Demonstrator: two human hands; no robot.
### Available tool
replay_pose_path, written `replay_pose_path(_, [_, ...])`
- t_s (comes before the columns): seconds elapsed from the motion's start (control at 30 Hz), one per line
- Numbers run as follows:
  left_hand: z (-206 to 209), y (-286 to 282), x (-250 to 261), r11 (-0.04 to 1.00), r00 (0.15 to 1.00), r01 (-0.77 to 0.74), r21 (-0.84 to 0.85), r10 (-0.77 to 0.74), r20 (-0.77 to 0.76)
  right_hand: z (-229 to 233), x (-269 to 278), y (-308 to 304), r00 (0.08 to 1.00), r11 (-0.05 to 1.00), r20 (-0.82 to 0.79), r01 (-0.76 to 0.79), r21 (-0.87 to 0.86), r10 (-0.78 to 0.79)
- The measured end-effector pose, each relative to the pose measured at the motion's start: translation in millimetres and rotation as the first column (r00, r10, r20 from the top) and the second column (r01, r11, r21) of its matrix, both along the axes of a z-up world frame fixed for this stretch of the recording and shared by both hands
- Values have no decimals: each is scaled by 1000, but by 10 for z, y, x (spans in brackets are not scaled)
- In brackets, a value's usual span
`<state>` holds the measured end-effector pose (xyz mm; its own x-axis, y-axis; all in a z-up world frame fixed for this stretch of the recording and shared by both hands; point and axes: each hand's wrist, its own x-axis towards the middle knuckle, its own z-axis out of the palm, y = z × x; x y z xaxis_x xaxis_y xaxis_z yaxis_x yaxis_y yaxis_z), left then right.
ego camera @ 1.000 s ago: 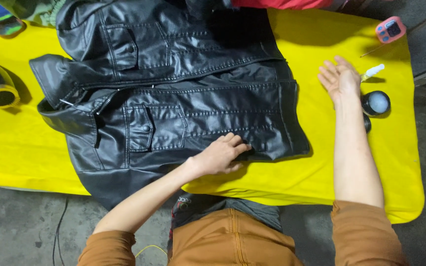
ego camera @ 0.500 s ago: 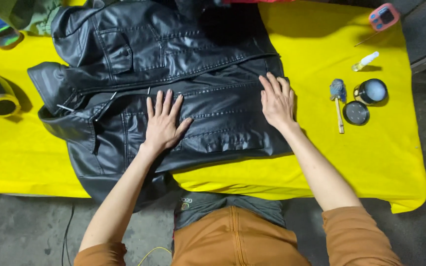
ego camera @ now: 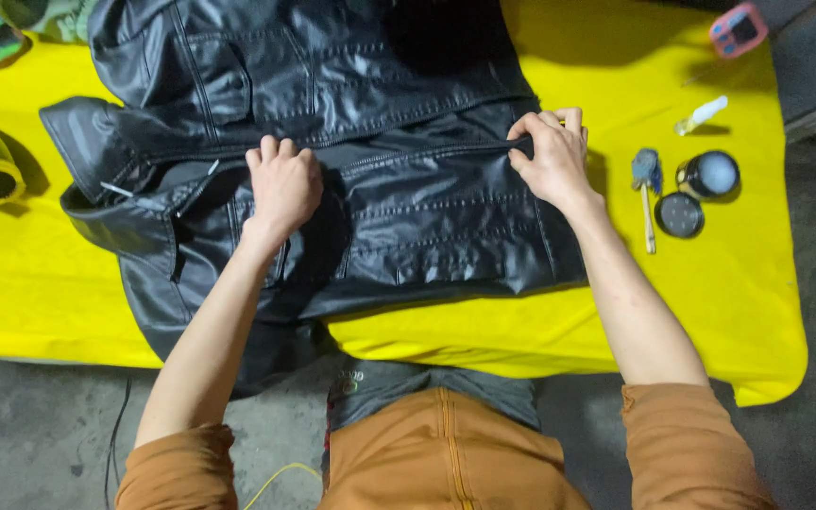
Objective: The person smooths and folds a black leather jacket on a yellow-covered table, then uses a small brush to clean the surface of the jacket. The person repeatedly brushes the same area of the jacket for the remainder of the clip.
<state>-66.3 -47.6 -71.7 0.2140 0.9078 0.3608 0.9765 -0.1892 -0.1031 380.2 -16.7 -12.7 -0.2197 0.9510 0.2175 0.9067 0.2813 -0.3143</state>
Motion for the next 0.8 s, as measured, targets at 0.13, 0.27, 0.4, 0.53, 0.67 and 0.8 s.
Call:
replay_pose_path(0.13, [267, 18, -164, 986, 990, -17, -168, 40, 139, 492, -196, 175, 999, 998, -15, -45, -50, 44])
replay_pose_path(0.27, [472, -49, -222, 992, 999, -1, -127, -4, -41, 188, -417, 549, 992, 994, 108, -73, 85, 64])
replay_pose_path(0.4, [205, 68, -391, 999, 999, 21, -31, -23, -45, -405, -492, 453, 1000, 978, 26, -19, 209, 13])
replay_pose_path(0.53, [472, 99, -292, 997, 995, 77, 14, -78, 70, -410, -454, 365, 996, 973, -85, 42, 225, -24])
replay_pose_path(0.67, [326, 169, -289, 996, 987, 85, 34, -89, 132, -466, -326, 457, 998, 974, -45, 57, 218, -49])
replay_pose_path(0.8, [244, 156, -334, 997, 976, 73, 11, -73, 207, -522, -387, 426, 992, 956, -17, 126, 264, -126])
